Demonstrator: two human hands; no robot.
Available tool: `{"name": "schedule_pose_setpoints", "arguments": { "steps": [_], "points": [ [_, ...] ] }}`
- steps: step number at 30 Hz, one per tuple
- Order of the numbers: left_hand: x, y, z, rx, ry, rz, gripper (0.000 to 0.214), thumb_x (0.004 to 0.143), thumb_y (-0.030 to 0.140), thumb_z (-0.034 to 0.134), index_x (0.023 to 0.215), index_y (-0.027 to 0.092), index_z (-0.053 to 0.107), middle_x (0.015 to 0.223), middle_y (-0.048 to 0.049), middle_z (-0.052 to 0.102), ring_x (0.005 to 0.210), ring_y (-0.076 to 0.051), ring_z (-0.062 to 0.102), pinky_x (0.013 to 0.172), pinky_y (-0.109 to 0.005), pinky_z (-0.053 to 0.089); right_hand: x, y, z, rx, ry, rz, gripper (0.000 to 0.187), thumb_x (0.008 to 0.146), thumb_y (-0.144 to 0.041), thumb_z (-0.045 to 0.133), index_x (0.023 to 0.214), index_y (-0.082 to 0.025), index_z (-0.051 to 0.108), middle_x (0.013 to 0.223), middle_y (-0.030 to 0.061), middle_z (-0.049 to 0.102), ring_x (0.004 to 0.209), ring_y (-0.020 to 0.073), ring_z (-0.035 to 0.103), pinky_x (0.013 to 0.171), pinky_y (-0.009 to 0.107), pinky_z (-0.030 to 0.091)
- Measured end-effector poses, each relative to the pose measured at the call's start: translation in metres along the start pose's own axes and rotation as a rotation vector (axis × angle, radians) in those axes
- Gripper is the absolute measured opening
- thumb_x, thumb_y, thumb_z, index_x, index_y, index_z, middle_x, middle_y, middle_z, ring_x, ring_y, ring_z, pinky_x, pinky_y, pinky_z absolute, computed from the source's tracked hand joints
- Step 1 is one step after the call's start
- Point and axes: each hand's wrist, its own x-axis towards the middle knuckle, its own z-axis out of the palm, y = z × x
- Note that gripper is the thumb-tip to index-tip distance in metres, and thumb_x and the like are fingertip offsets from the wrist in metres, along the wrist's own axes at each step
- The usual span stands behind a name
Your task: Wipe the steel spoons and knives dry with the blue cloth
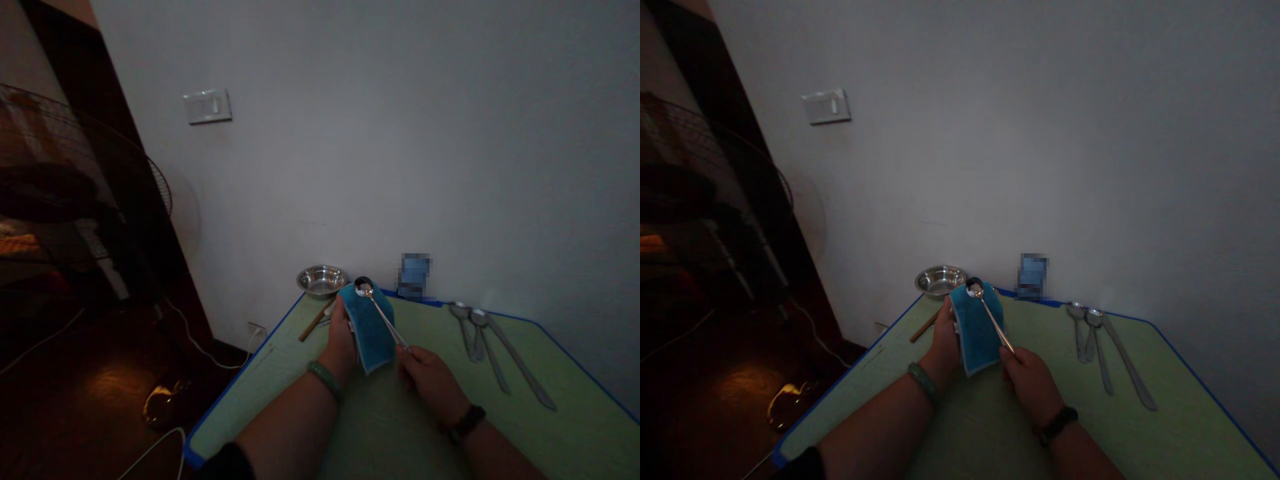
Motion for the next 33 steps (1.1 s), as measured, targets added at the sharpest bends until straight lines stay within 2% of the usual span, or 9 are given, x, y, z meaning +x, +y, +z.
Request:
{"name": "schedule_pose_setpoints", "arguments": {
  "steps": [4, 8, 10, 16, 21, 27, 33],
  "points": [
    [0.000, 0.000, -0.003, 0.033, -0.044, 0.011, 0.056, 0.069, 0.062, 0.040, 0.072, 0.011, 0.064, 0.058, -0.0077, 0.062, 0.059, -0.020, 0.059, 0.070, -0.037, 0.045, 0.001, 0.004, 0.003, 0.022, -0.019, -0.020, 0.040, 0.076, -0.052, 0.035, 0.057, -0.018, 0.047, 0.048, -0.0038, 0.047, 0.045, 0.0102, 0.045, 0.046, 0.021, 0.034],
    [0.003, -0.002, -0.009, 0.046, -0.047, -0.005, 0.052, 0.069, 0.059, 0.044, 0.066, 0.011, 0.063, 0.059, -0.0077, 0.063, 0.058, -0.019, 0.058, 0.070, -0.036, 0.045, 0.002, 0.006, 0.004, 0.043, -0.016, -0.026, 0.038, 0.076, -0.051, 0.034, 0.059, -0.019, 0.046, 0.049, -0.0044, 0.046, 0.045, 0.0100, 0.045, 0.046, 0.021, 0.034],
    [0.005, -0.003, -0.010, 0.045, -0.047, -0.009, 0.051, 0.069, 0.058, 0.044, 0.070, 0.011, 0.063, 0.063, -0.0084, 0.064, 0.062, -0.021, 0.059, 0.071, -0.036, 0.045, 0.002, 0.005, 0.004, 0.024, -0.002, -0.035, 0.037, 0.076, -0.051, 0.034, 0.060, -0.019, 0.045, 0.048, -0.0047, 0.046, 0.045, 0.0101, 0.045, 0.046, 0.021, 0.033],
    [0.003, -0.002, -0.006, 0.007, -0.005, 0.021, 0.048, 0.069, 0.058, 0.044, 0.065, 0.013, 0.062, 0.055, -0.0048, 0.061, 0.055, -0.017, 0.057, 0.072, -0.035, 0.044, 0.000, 0.000, 0.002, -0.013, 0.030, -0.005, 0.036, 0.076, -0.051, 0.033, 0.061, -0.020, 0.043, 0.047, -0.0052, 0.046, 0.047, 0.0111, 0.047, 0.047, 0.022, 0.033],
    [0.003, -0.002, -0.007, 0.054, -0.021, 0.021, 0.046, 0.070, 0.055, 0.045, 0.068, 0.012, 0.063, 0.056, -0.0055, 0.062, 0.055, -0.018, 0.057, 0.070, -0.037, 0.045, -0.002, -0.001, 0.002, -0.012, 0.016, -0.006, 0.037, 0.077, -0.052, 0.031, 0.061, -0.021, 0.042, 0.046, -0.0054, 0.044, 0.046, 0.0112, 0.046, 0.047, 0.022, 0.034],
    [0.005, -0.003, -0.009, 0.076, -0.038, 0.023, 0.049, 0.070, 0.055, 0.044, 0.080, 0.011, 0.064, 0.070, -0.0096, 0.066, 0.067, -0.023, 0.060, 0.072, -0.038, 0.044, -0.001, -0.002, 0.002, -0.026, 0.012, -0.005, 0.033, 0.076, -0.050, 0.036, 0.063, -0.021, 0.041, 0.047, -0.0052, 0.045, 0.046, 0.0112, 0.046, 0.046, 0.022, 0.033],
    [0.002, -0.002, -0.003, 0.050, -0.006, 0.045, 0.047, 0.072, 0.054, 0.043, 0.078, 0.012, 0.064, 0.066, -0.0077, 0.065, 0.065, -0.021, 0.060, 0.073, -0.037, 0.044, -0.001, 0.000, 0.002, -0.019, 0.034, -0.006, 0.028, 0.077, -0.047, 0.037, 0.068, -0.022, 0.041, 0.050, -0.0056, 0.046, 0.047, 0.0110, 0.047, 0.046, 0.021, 0.034]
  ]
}}
